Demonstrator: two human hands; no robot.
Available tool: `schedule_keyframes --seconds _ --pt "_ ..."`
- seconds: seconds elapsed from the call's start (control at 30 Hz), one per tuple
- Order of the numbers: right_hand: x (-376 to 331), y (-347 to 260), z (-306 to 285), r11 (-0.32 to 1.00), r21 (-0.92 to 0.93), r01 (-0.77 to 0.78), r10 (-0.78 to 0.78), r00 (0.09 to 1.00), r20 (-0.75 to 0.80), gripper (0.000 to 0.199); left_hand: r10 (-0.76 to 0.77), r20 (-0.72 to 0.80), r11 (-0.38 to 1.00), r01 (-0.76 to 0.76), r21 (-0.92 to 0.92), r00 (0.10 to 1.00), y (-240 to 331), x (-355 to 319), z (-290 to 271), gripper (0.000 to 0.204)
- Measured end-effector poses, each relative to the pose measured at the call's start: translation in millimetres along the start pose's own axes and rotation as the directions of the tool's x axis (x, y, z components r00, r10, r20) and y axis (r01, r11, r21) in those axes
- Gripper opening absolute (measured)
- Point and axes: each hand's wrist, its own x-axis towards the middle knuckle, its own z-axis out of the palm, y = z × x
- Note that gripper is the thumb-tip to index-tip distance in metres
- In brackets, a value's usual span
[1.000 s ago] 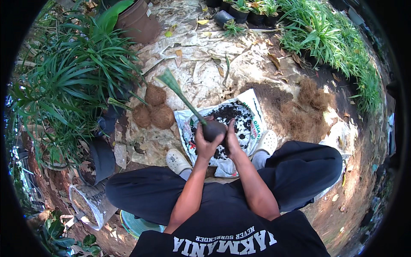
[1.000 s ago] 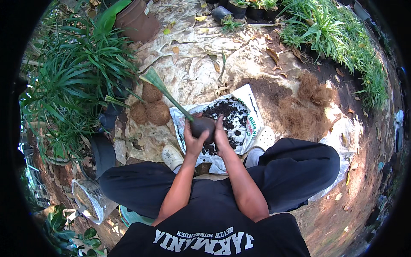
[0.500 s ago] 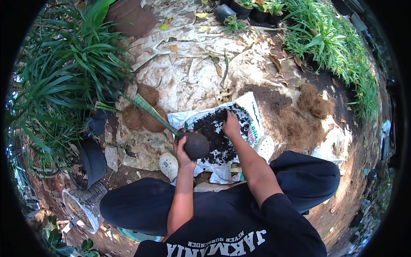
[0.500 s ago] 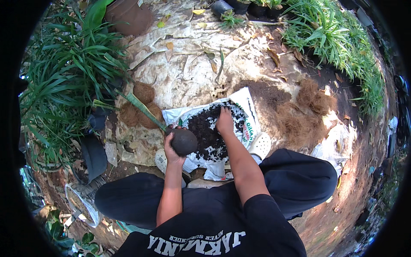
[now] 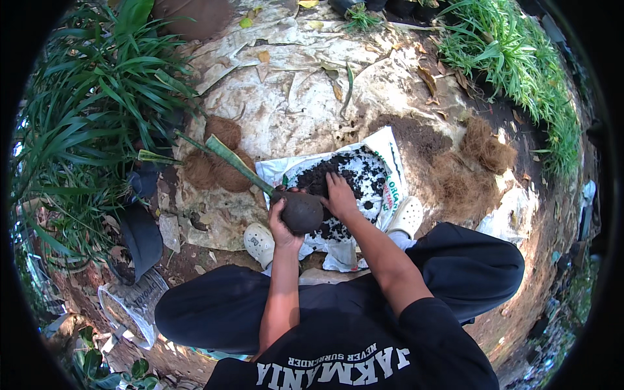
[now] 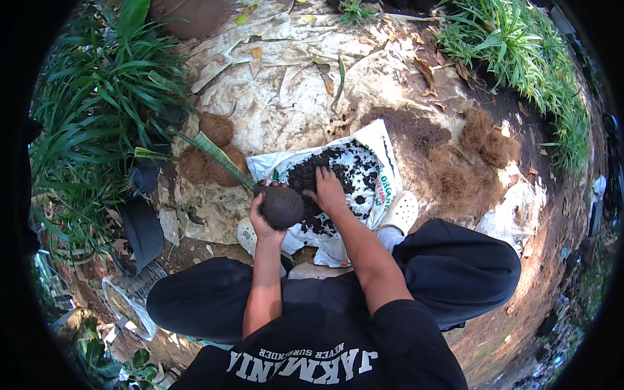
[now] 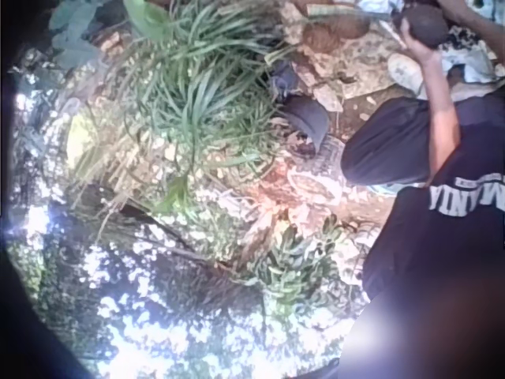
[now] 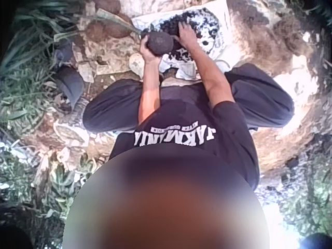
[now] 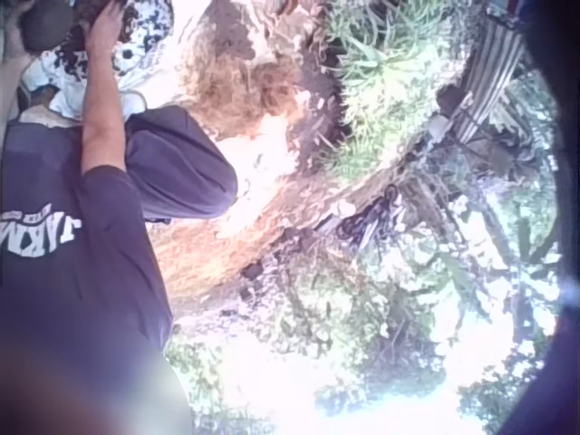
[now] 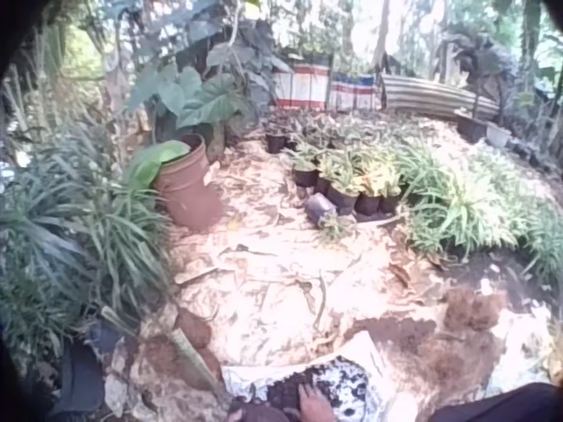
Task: The person sits cross-legged and packs soil around a coconut with a sprout, using both hands to press the soil firmly around the base. The person repeatedly scoops soil from a nearby bag and adds it to the coconut, ensuring the sprout remains upright.
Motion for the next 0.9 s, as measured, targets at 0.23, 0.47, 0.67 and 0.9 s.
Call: schedule_keyframes --seconds 0.23,0.47,0.67,0.9 --pt "-8 6 -2 0.985 -0.094 0.144 -0.135 0.986 0.099 0.049 -0.078 0.083 0.980 0.092 -0.176 0.993 4 -5 9 0.039" --pt "1 20 12 0.965 -0.114 0.235 -0.230 0.971 0.057 0.020 -0.088 0.168 0.964 0.126 -0.235 0.982 10 -15 16 0.037" --pt "7 21 12 0.983 -0.050 0.176 -0.177 0.984 -0.010 0.023 -0.103 0.216 0.942 0.164 -0.291 0.971 18 -28 17 0.038" --pt "-16 18 -16 0.841 0.487 -0.237 0.349 0.925 -0.152 0.025 -0.065 0.221 0.951 0.128 -0.283 0.973 19 -27 13 0.039"
